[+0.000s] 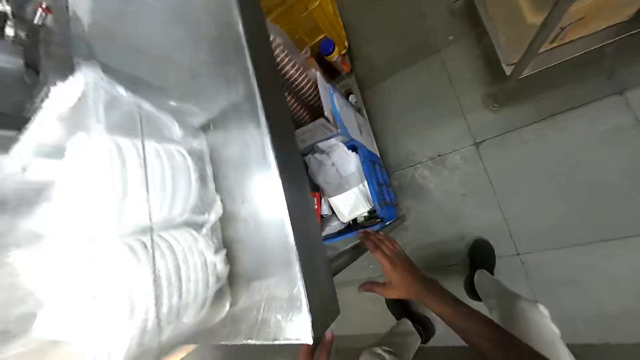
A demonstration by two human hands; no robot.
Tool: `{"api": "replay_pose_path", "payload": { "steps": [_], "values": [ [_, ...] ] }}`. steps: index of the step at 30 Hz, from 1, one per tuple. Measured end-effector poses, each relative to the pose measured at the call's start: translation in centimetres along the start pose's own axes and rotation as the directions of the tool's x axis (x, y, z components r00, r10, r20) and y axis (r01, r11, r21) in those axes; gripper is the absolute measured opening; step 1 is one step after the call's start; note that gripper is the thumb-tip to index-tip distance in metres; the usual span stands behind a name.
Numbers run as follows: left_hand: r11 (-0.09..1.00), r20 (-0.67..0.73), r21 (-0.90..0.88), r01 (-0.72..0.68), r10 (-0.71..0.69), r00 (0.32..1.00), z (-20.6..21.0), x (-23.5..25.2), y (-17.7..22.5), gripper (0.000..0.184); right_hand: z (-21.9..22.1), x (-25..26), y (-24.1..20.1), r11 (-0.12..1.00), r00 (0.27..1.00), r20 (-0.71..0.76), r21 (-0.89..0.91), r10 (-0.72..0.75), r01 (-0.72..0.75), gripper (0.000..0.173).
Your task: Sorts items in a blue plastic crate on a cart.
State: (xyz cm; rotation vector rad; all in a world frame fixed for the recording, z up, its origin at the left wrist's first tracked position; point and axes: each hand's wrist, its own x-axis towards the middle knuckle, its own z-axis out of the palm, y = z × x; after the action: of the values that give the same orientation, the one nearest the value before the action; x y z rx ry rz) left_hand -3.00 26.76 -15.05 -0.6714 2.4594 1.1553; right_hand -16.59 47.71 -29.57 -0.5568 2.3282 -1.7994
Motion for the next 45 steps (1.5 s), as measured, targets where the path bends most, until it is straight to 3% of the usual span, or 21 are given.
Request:
{"api": "replay_pose_path", "payload": {
  "steps": [4, 6, 8, 9, 12, 13, 16, 17, 20, 21, 22, 25, 26, 27, 29, 32, 35, 38, 40, 42, 45],
  "values": [
    [0.986, -0.299, -0.128, -0.110, 0.067, 0.952, 5.4, 12.2, -2.5, 0.043, 3.2, 3.3, 0.3, 0.974, 0.975, -0.145, 0.128, -0.170, 0.189, 0.079],
    [0.966, -0.413, -0.137, -0.218, 0.144, 0.899, 8.7, 16.7, -7.5, 0.034, 3.2, 2.7, 0.0, 0.974, 0.980, -0.121, 0.141, -0.160, 0.177, 0.080],
    [0.868, -0.537, -0.120, -0.482, 0.352, 0.767, 13.1, 21.5, -11.4, 0.045, 3.4, 2.9, 0.5, 0.977, 0.975, -0.114, 0.079, -0.189, 0.199, 0.080],
    [0.817, -0.538, 0.004, -0.577, 0.488, 0.688, 14.8, 22.6, -12.0, 0.054, 3.9, 2.6, 0.8, 0.974, 0.971, -0.111, 0.058, -0.210, 0.217, 0.080],
    [0.506, -0.380, 0.484, -0.714, 0.856, 0.350, 18.0, 25.9, -13.4, 0.044, 5.2, 3.4, 1.4, 0.952, 0.941, -0.181, 0.060, -0.285, 0.300, 0.081],
    [0.422, -0.298, 0.556, -0.716, 0.905, 0.303, 18.7, 26.5, -14.5, 0.041, 5.6, 3.3, 1.3, 0.946, 0.934, -0.207, 0.080, -0.293, 0.314, 0.079],
    [0.353, -0.254, 0.542, -0.763, 0.934, 0.252, 18.2, 28.7, -16.8, 0.039, 7.1, 3.4, 0.4, 0.927, 0.904, -0.275, 0.094, -0.327, 0.364, 0.066],
    [0.371, -0.324, 0.511, -0.775, 0.919, 0.226, 17.4, 29.5, -17.1, 0.040, 7.8, 3.5, 0.3, 0.920, 0.889, -0.304, 0.087, -0.342, 0.383, 0.062],
    [0.480, -0.655, 0.498, -0.722, 0.754, 0.050, 13.4, 32.5, -15.6, 0.035, 9.0, 3.9, 0.6, 0.918, 0.850, -0.389, 0.027, -0.355, 0.396, 0.054],
    [0.550, -0.722, 0.485, -0.680, 0.691, 0.044, 11.2, 33.1, -15.0, 0.037, 9.2, 4.1, 0.9, 0.920, 0.838, -0.412, -0.002, -0.357, 0.391, 0.052],
    [0.635, -0.759, 0.459, -0.621, 0.644, 0.098, 8.8, 33.3, -14.5, 0.045, 9.3, 4.3, 1.1, 0.924, 0.832, -0.423, -0.035, -0.359, 0.381, 0.051],
    [0.831, -0.728, 0.369, -0.417, 0.537, 0.427, 2.9, 34.9, -15.6, 0.093, 8.1, 3.9, 1.0, 0.942, 0.872, -0.359, -0.167, -0.334, 0.292, 0.050],
    [0.838, -0.687, 0.386, -0.385, 0.540, 0.487, 2.0, 35.8, -16.9, 0.100, 6.9, 3.3, 0.9, 0.940, 0.904, -0.294, -0.234, -0.311, 0.247, 0.054],
    [0.823, -0.656, 0.415, -0.388, 0.566, 0.499, 1.4, 36.7, -18.3, 0.097, 4.9, 2.8, 0.5, 0.916, 0.937, -0.197, -0.341, -0.290, 0.212, 0.062],
    [0.772, -0.627, 0.483, -0.414, 0.634, 0.452, 0.4, 38.4, -21.1, 0.083, 0.7, 2.4, -0.1, 0.762, 0.979, -0.010, -0.630, -0.203, 0.151, 0.069],
    [0.776, -0.658, 0.388, -0.496, 0.611, 0.441, -1.6, 39.2, -23.5, 0.068, -2.9, 3.8, -0.3, 0.556, 0.970, 0.172, -0.796, -0.172, 0.240, 0.039],
    [0.797, -0.783, -0.014, -0.604, 0.367, 0.502, -4.0, 39.3, -24.3, 0.060, -4.2, 10.3, 2.2, 0.661, 0.948, 0.262, -0.681, -0.179, 0.314, 0.036],
    [0.648, -0.863, -0.182, -0.740, 0.255, 0.435, -4.5, 39.5, -24.4, 0.050, -1.0, 18.4, 4.2, 0.646, 0.919, 0.289, -0.653, -0.269, 0.395, 0.033],
    [0.534, -0.900, -0.205, -0.820, 0.225, 0.372, -4.4, 39.8, -24.1, 0.042, 2.4, 23.3, 6.1, 0.567, 0.843, 0.396, -0.624, -0.363, 0.537, 0.036],
    [0.446, -0.929, -0.233, -0.864, 0.160, 0.333, -4.5, 40.1, -24.0, 0.038, 7.0, 27.1, 8.5, 0.432, 0.699, 0.561, -0.550, -0.444, 0.715, 0.043],
    [0.342, -0.956, -0.273, -0.899, 0.006, 0.292, -5.2, 40.5, -23.7, 0.034, 13.4, 29.1, 11.9, 0.281, 0.512, 0.754, -0.429, -0.412, 0.858, 0.050]
  ]
}}
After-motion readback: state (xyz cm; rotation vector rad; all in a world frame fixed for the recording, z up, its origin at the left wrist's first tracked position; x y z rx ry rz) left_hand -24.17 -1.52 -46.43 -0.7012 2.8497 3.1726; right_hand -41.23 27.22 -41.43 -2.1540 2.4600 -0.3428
